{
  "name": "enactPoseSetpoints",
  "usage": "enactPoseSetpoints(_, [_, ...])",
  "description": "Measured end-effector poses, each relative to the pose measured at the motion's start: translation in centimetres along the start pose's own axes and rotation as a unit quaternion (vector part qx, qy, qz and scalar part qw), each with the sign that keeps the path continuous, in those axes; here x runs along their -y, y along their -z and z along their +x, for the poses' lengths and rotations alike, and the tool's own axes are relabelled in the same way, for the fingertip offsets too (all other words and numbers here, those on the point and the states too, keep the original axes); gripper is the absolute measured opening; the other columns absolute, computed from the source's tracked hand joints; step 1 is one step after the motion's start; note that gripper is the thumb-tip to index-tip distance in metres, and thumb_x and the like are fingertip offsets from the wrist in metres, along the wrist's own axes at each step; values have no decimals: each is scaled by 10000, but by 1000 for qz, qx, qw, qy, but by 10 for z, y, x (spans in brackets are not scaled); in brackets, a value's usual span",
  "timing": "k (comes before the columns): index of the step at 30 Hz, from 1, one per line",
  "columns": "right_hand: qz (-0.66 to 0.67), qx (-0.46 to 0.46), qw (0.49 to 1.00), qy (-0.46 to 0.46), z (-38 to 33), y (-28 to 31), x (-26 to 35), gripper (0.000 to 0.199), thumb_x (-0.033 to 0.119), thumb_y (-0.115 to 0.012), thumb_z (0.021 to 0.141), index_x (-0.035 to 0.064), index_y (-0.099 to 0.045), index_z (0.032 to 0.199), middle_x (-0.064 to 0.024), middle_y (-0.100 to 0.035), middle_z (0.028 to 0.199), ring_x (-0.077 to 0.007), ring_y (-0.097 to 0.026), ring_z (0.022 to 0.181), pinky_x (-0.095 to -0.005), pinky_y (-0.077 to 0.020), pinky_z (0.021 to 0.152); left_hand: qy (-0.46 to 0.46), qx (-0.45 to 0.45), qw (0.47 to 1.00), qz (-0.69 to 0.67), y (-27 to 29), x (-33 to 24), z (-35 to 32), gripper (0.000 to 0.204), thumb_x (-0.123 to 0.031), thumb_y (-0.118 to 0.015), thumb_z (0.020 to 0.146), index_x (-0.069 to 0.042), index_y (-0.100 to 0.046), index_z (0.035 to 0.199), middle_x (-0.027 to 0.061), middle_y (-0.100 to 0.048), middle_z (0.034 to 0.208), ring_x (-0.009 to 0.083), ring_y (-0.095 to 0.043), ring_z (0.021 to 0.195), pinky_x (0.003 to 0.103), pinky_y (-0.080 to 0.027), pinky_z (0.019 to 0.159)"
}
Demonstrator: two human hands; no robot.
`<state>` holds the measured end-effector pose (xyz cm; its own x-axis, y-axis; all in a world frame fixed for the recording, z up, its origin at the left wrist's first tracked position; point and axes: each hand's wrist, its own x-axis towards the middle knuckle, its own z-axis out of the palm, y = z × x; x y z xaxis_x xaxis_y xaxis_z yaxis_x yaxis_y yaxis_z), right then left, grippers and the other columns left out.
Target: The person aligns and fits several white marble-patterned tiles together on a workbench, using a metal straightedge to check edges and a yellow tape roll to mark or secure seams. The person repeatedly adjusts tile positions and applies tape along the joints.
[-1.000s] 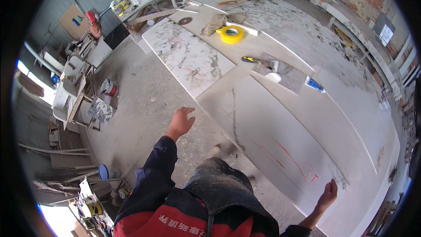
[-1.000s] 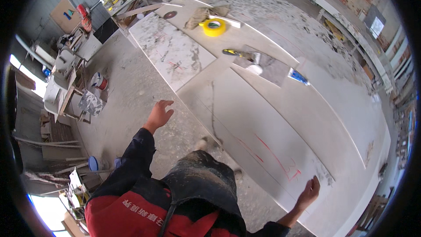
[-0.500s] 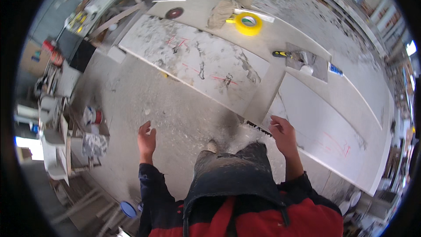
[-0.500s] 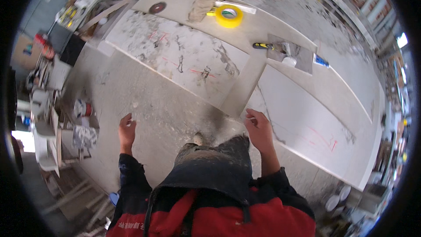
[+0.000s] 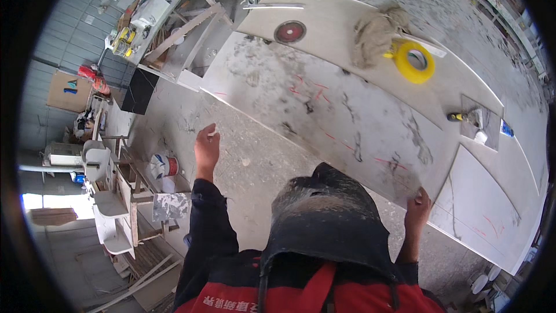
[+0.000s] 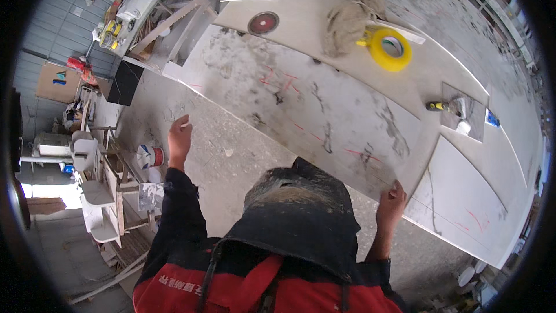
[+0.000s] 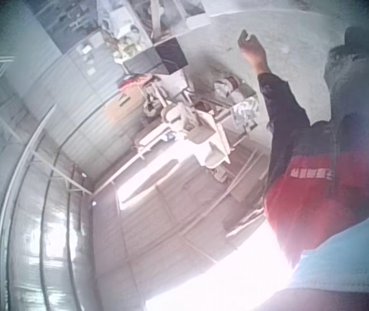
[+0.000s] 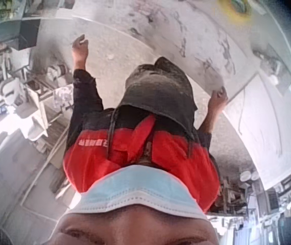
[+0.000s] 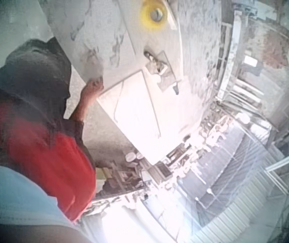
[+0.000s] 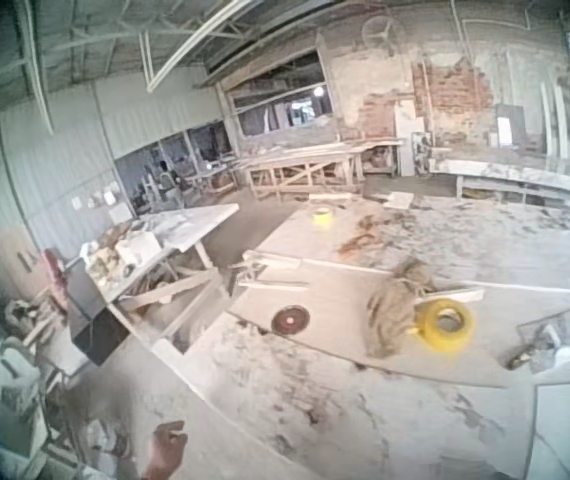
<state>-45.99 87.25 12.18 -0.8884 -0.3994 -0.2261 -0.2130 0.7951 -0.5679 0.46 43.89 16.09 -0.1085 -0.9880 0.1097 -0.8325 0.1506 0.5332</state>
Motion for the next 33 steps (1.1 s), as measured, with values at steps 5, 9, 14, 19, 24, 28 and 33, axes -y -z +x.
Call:
enactPoseSetpoints(5, [91,-74,992,-52,3,-22,-28,452,75,-685,857,3,-651,1301,-119,-658,1058,-240,-657,957,-346,-531,843,13,-34,999,5,-11,59,128,369,-156,-654,888,-42,-707,1235,181,-714,1185,319,-685,1086,397,-526,966])
enactPoseSetpoints(9, [33,-106,989,-100,4,-21,-38,404,125,-691,899,-20,-670,1276,-117,-715,1079,-193,-667,978,-323,-522,895,-31,-11,998,44,-43,88,232,386,-173,-652,896,-65,-695,1264,183,-693,1224,319,-643,1161,426,-497,1010])
enactPoseSetpoints(14, [25,-141,979,-146,-8,-20,-1,424,235,-689,924,16,-685,1287,-140,-736,1132,-194,-669,1036,-339,-502,953,-83,130,988,-31,-77,185,313,466,-224,-670,878,-7,-665,1291,187,-716,1207,304,-690,1091,408,-534,953])
enactPoseSetpoints(19, [81,-179,968,-159,-6,-29,-9,429,178,-684,885,19,-691,1284,-132,-728,1165,-207,-686,1025,-330,-518,929,-50,151,986,-48,-76,173,322,429,-153,-638,887,23,-674,1275,182,-733,1129,243,-694,1018,355,-539,892])
enactPoseSetpoints(24, [72,-195,964,-168,-10,-36,-6,418,160,-695,857,71,-719,1265,-123,-728,1098,-199,-681,954,-319,-529,885,-43,168,984,-29,-72,151,323,459,-126,-629,867,13,-666,1303,169,-734,1079,230,-686,926,341,-536,837])
enactPoseSetpoints(28, [68,-217,959,-170,-7,-45,-9,392,150,-709,849,85,-739,1234,-113,-714,1044,-187,-668,923,-317,-528,858,-13,147,988,-42,-69,162,328,495,-66,-621,859,12,-637,1347,107,-725,993,171,-652,819,319,-530,752])
enactPoseSetpoints(33, [92,-225,953,-179,-8,-42,-3,387,113,-710,854,56,-735,1236,-68,-702,985,-145,-642,889,-291,-517,839,13,156,987,-38,-74,136,323,482,-35,-611,862,-7,-651,1342,71,-714,952,120,-615,775,296,-504,690])
